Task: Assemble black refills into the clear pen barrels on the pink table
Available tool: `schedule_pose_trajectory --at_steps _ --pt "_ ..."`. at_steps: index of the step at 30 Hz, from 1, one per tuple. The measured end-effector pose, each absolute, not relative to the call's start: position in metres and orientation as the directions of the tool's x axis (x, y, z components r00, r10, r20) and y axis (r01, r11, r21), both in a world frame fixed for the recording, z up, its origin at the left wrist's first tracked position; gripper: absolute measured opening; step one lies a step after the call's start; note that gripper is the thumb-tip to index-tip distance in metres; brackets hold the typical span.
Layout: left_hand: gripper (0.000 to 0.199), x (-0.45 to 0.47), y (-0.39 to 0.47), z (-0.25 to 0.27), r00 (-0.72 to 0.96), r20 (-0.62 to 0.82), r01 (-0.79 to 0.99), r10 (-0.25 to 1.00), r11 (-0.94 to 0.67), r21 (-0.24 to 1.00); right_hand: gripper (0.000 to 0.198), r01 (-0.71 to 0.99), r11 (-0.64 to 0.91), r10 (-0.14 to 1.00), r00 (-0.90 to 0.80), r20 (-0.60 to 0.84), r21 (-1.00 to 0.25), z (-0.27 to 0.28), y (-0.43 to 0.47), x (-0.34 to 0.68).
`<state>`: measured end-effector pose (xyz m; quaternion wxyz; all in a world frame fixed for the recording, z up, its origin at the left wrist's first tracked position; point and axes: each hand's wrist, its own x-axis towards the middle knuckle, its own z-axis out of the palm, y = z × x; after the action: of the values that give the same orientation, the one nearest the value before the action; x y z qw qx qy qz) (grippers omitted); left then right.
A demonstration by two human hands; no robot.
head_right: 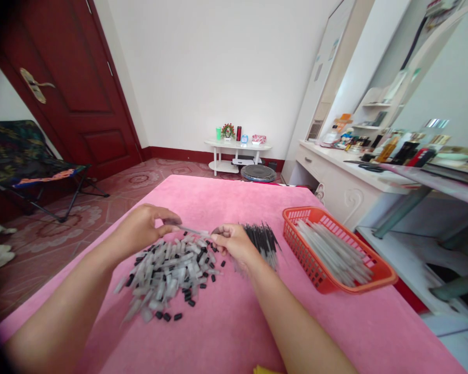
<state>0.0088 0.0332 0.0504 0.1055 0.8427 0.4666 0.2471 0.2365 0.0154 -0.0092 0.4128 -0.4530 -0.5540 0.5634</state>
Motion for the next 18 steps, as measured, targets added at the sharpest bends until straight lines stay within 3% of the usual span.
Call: schedule_pose_trajectory --at_steps 4,9,14,18 --pt "0.018 -0.002 0.019 0.074 0.338 0.352 0.581 0.873 -0.487 0.652 0.026 -0.126 -0.114 0.920 -0.388 -0.056 -0.985 -0.007 0.011 0.237" --pt "0.022 0.010 0.006 0.084 0.175 0.445 0.362 0.878 -0.478 0.800 0.030 -0.182 -0.208 0.821 -0.567 -0.070 -0.961 -0.008 0.000 0.222" --pt "0.014 0.011 0.015 0.080 -0.161 0.570 -0.045 0.805 -0.583 0.811 0.030 -0.035 -0.108 0.771 -0.634 -0.061 -0.994 -0.009 -0.003 0.216" --pt "0.010 -0.015 0.029 0.080 -0.375 0.393 -0.405 0.840 -0.529 0.745 0.028 0.037 -0.018 0.820 -0.572 -0.036 -0.999 -0.001 -0.002 0.219"
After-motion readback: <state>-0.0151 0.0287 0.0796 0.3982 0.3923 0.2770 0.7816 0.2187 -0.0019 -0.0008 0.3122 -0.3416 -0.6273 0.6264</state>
